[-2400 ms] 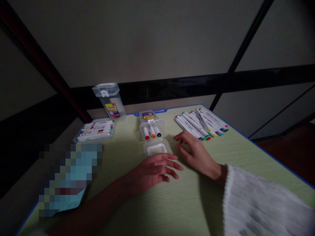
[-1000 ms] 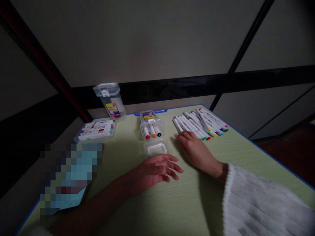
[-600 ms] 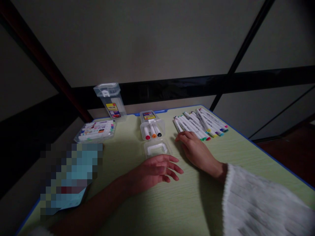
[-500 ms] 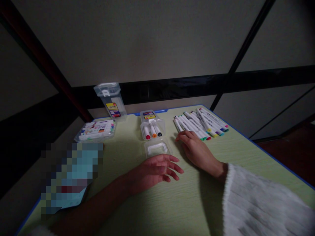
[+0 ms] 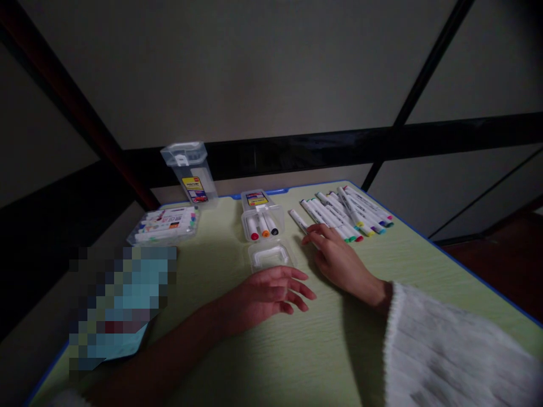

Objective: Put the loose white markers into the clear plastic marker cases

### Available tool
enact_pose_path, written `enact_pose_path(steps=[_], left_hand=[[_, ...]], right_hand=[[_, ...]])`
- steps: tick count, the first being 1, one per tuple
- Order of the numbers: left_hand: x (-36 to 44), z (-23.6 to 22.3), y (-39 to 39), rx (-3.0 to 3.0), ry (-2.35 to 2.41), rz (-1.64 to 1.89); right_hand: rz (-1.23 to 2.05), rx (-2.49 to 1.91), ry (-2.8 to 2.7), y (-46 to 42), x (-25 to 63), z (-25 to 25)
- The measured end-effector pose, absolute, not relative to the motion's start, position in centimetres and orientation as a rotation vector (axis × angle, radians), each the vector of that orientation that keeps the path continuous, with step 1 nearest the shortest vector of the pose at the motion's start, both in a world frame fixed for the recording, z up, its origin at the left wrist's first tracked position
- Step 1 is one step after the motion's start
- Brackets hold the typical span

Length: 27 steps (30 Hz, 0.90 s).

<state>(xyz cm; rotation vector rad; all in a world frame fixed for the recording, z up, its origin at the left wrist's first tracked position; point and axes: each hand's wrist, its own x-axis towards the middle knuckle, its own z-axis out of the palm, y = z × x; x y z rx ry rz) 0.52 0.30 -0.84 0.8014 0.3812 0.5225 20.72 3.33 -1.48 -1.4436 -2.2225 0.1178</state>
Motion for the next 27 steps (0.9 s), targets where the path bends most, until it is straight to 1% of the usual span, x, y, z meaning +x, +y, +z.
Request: enact_pose_path(steps=[13, 21, 27], left_hand=[[0.49, -0.89, 0.31, 0.81, 0.387, 0.513], [0.57, -1.23, 0.36, 0.806, 0.381, 0.521], [0.55, -1.1, 0.3, 0.816, 0.381, 0.507]], right_hand=[[0.252, -1.398, -2.231, 3.29, 20.66, -1.42], [0.263, -1.291, -2.209, 3.47, 20.81, -2.14], [0.349, -1.206, -2.13, 3.37, 20.62, -2.15]])
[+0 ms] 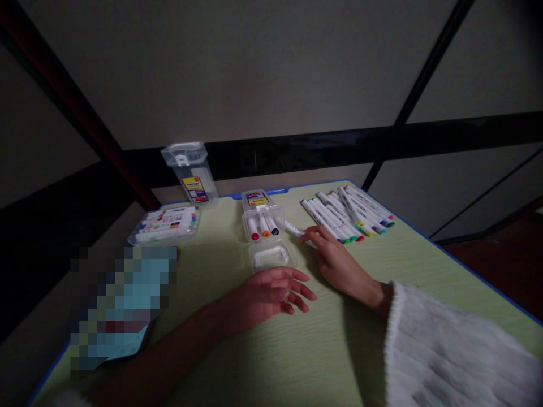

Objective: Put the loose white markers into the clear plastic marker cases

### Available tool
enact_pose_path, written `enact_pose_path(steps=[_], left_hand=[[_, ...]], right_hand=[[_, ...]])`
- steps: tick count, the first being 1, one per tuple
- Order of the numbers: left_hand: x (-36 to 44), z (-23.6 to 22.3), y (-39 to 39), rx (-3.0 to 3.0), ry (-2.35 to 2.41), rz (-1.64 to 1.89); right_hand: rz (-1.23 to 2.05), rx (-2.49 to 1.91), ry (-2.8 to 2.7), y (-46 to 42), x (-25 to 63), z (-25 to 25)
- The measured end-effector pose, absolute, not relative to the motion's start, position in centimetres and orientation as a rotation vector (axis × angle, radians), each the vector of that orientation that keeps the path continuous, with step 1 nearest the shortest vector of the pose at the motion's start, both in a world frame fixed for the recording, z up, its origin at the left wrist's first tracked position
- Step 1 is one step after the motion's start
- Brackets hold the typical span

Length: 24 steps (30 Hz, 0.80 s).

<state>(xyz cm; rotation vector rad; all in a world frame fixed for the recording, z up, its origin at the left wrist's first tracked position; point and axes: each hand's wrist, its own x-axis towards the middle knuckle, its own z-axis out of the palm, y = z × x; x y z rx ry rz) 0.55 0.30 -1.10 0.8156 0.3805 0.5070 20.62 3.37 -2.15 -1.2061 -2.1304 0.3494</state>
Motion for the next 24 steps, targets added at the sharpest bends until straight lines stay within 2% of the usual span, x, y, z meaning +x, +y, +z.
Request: enact_pose_path(steps=[24], left_hand=[[0.52, -1.02, 0.31, 0.813, 0.396, 0.511]], right_hand=[[0.556, -1.122, -1.702, 2.64, 19.91, -1.27]])
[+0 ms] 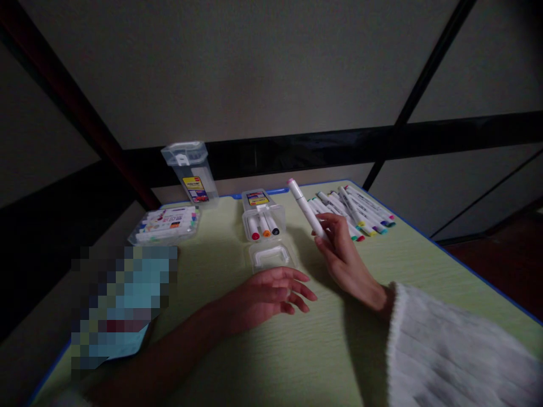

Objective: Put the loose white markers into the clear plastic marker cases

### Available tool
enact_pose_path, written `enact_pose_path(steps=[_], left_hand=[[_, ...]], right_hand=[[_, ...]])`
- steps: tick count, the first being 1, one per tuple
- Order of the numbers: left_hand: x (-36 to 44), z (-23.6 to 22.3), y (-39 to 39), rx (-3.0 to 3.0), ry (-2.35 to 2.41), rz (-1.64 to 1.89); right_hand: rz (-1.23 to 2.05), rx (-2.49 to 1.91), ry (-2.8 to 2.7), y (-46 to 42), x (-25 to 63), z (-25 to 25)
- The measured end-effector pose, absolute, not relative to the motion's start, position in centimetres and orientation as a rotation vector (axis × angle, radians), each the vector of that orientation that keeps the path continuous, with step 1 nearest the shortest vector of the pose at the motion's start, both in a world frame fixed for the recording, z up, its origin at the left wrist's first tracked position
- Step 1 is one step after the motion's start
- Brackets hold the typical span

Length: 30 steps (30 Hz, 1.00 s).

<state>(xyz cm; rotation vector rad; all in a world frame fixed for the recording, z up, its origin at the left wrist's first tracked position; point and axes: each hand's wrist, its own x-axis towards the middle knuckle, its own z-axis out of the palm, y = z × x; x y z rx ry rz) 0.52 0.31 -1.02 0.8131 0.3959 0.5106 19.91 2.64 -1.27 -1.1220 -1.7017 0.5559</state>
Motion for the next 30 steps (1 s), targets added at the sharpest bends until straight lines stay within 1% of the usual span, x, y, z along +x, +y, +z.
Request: enact_pose_path(steps=[8, 13, 18, 23, 30], left_hand=[[0.6, -0.8, 0.3, 0.803, 0.402, 0.507], [0.7, -0.7, 0.2, 0.801, 0.414, 0.516], [0.6, -1.5, 0.4, 0.784, 0.395, 0.507], [0.7, -2.0, 0.6, 0.767, 0.346, 0.509], [0.8, -1.7, 0.3, 0.815, 0.416, 0.548]], right_hand=[[0.506, -1.075, -1.684, 2.0, 19.6, -0.6], [0.426, -0.999, -1.811, 1.6, 19.6, 0.0], [0.401, -0.882, -1.969, 1.1, 19.6, 0.7], [0.374, -0.864, -2.054, 1.0, 19.7, 0.9], [0.322, -0.843, -2.127, 1.1, 19.7, 0.8]])
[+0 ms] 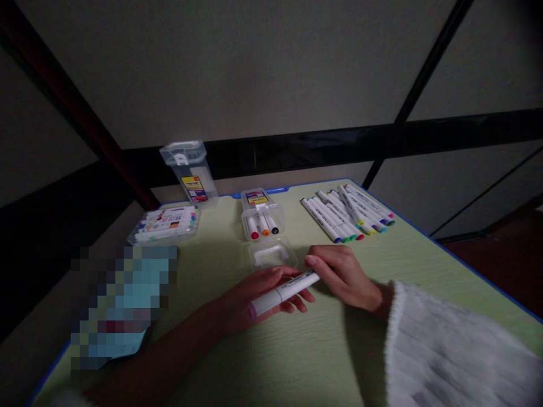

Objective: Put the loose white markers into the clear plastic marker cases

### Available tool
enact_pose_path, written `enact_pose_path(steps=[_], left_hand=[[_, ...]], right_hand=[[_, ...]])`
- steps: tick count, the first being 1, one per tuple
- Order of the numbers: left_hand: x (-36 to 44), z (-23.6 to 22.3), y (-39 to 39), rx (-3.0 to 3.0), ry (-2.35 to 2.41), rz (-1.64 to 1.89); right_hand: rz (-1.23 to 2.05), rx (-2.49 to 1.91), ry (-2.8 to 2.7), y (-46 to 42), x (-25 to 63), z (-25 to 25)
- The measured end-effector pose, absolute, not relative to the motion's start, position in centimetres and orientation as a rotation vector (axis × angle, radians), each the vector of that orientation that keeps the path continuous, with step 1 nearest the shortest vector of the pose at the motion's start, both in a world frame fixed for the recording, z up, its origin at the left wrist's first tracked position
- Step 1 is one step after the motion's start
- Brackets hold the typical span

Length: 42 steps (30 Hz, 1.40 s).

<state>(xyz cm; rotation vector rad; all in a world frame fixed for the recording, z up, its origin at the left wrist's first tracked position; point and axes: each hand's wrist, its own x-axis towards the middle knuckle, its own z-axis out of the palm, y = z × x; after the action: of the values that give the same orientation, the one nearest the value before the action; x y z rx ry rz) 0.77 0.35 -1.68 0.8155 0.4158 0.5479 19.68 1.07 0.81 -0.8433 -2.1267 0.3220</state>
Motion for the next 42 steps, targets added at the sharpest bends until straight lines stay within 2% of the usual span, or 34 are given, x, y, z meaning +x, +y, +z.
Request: enact_pose_path(steps=[16, 31, 42], left_hand=[[0.6, -0.7, 0.1, 0.878, 0.52, 0.518], [0.7, -0.2, 0.0, 0.86, 0.551, 0.502], [0.7, -0.4, 0.0, 0.861, 0.548, 0.507]], right_hand=[[0.3, -0.834, -2.073, 1.0, 19.5, 0.7], [0.821, -1.031, -1.607, 1.6, 19.1, 0.7], [0.832, -1.098, -1.644, 1.7, 19.2, 0.9]])
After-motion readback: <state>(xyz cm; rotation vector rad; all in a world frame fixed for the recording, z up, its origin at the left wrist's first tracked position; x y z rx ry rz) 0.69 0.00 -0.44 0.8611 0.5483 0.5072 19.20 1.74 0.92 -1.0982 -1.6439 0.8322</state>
